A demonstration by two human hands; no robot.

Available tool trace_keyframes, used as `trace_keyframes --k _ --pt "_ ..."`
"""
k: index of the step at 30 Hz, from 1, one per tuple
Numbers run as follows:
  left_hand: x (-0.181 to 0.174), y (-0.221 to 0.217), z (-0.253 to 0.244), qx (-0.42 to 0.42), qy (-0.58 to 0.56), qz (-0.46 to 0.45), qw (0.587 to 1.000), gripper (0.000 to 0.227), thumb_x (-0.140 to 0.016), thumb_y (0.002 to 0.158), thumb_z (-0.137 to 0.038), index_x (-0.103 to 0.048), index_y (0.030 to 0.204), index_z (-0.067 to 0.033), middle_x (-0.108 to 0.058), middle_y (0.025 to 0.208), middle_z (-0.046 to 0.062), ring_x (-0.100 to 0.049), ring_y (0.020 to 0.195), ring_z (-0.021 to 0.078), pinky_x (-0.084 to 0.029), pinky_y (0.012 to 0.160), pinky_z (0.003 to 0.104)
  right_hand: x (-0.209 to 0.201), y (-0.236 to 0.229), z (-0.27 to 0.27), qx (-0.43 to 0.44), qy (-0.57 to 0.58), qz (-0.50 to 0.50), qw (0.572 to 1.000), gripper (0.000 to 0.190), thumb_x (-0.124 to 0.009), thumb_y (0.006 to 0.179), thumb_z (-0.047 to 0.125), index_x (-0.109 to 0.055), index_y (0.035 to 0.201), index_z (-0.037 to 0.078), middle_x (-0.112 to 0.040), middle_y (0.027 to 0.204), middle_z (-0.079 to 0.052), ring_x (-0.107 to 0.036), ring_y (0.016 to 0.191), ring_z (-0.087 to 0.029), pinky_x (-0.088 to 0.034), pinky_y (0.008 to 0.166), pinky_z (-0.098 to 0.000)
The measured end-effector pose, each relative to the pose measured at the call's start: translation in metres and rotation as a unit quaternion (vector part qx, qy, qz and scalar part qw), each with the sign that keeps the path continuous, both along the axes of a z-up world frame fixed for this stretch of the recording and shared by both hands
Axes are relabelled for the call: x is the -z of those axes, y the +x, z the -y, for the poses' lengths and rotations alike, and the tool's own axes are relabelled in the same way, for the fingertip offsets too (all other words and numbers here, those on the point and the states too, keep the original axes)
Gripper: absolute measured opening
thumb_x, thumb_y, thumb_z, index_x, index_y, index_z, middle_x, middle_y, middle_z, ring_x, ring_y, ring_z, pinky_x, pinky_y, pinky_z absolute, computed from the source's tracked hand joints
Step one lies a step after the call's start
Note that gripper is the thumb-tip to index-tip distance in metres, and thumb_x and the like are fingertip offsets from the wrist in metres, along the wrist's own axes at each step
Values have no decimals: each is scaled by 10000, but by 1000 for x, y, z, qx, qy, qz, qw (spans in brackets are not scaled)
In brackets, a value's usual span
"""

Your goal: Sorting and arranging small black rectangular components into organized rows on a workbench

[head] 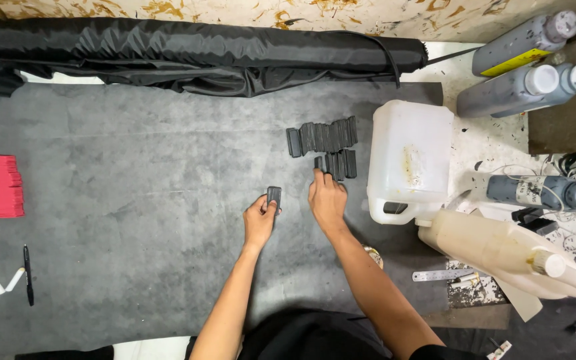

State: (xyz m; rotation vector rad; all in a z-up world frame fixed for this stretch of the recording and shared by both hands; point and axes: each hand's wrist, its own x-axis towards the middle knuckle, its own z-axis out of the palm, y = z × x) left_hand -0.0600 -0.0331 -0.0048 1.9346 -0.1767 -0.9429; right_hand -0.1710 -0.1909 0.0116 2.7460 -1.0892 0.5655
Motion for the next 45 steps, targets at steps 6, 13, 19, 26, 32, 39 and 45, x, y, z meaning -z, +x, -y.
trace_keyframes --k 6,13,19,26,32,39,45 --pt "33 -1 -1 -46 -43 -53 997 200 -660 916 -174 -791 1064 -142 -794 831 83 -763 790 162 -618 712 322 -1 -7 19 62 -13 -66 996 191 -716 836 267 -659 1018 253 -593 693 48 -639 535 -161 -514 488 -340" --pt "-5 -1 8 -134 -144 -197 961 316 -540 974 -60 -664 1227 82 -743 1072 237 -740 913 252 -633 828 328 -40 2 -14 48 172 94 979 118 -697 943 268 -736 1053 249 -644 764 -6 -710 693 -221 -573 604 -354" --pt "12 -22 37 -166 -182 -243 938 396 -618 974 -172 -637 1315 28 -671 1179 180 -655 1068 248 -582 949 404 -50 20 -67 58 586 241 771 273 -702 956 261 -752 1170 99 -787 938 -149 -773 819 -241 -603 737 -408" --pt "-35 -26 61 -68 -143 -146 976 519 -560 996 -175 -505 1499 -58 -510 1504 242 -475 1399 353 -390 1158 473 -24 14 -26 129 342 177 914 278 -717 903 161 -730 1165 67 -730 739 -157 -732 719 -382 -579 640 -503" --pt "0 -27 91 -14 -92 -82 992 471 -618 933 -215 -640 1394 -115 -675 1352 137 -624 1274 272 -487 1089 421 -2 7 -3 134 189 53 971 342 -693 909 218 -599 1231 155 -720 713 -110 -717 595 -346 -581 593 -494" --pt "16 -35 138 85 -93 -61 990 486 -575 984 -329 -631 1419 -117 -610 1443 138 -565 1336 325 -457 1120 442 -1 -15 20 150 159 258 941 334 -680 880 117 -626 1206 71 -588 1084 -104 -644 990 -322 -558 849 -413" --pt "-20 -33 127 29 -72 -71 994 458 -537 981 -265 -634 1400 -109 -687 1318 163 -650 1224 301 -540 1037 421 42 -21 59 241 309 215 895 506 -565 880 62 -534 1372 -55 -566 1272 -246 -549 1217 -418 -418 1088 -498"
